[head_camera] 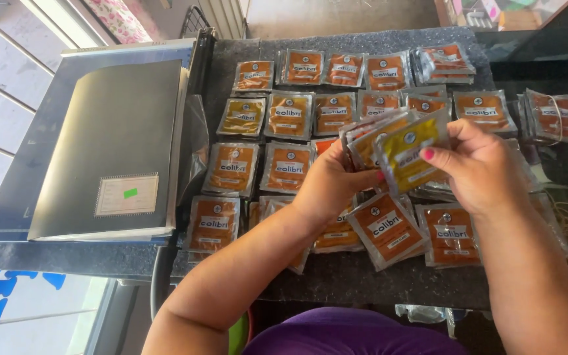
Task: The person is organizing and stacking small product packets on a counter.
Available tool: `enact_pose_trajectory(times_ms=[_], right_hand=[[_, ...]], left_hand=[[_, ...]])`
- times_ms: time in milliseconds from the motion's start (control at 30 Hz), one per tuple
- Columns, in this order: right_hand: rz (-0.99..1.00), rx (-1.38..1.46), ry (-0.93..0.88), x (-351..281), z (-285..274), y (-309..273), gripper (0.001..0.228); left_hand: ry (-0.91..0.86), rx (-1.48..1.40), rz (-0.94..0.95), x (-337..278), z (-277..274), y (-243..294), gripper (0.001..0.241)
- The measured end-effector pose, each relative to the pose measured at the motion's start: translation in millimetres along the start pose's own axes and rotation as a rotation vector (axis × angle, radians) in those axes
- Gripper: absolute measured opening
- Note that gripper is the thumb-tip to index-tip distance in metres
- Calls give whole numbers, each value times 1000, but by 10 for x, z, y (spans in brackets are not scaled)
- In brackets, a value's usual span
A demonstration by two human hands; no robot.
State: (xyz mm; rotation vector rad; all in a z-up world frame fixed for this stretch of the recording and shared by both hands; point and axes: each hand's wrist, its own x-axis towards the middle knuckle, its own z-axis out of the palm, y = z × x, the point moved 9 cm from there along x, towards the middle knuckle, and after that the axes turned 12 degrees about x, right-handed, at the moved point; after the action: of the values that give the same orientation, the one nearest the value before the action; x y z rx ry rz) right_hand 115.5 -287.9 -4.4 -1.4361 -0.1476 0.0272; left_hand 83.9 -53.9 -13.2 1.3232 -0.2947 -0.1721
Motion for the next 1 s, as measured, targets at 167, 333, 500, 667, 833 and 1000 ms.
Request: enact_pose_trajectory(times_ms=[167, 333, 500, 667, 833, 1000], right_hand=[[66, -432, 100, -161, 197, -369, 28], [53, -569, 158, -196, 59, -514, 15], [-26, 178, -38, 106, -399, -56, 18], [-155, 560, -91, 134, -297, -298, 34], [-250, 632, -162, 176, -423, -329, 39], [-86, 708, -267, 27, 68, -306, 42]], left_hand=[[53, 187, -31, -15, -40, 50, 45], [-44, 27, -76, 47, -24, -117, 26], [5, -101, -155, 19, -62, -62, 25], [6, -206, -175, 56, -99, -144, 30], [-10, -256, -139, 71, -106, -177, 32], [-49, -259, -14, 32, -48, -44, 36]])
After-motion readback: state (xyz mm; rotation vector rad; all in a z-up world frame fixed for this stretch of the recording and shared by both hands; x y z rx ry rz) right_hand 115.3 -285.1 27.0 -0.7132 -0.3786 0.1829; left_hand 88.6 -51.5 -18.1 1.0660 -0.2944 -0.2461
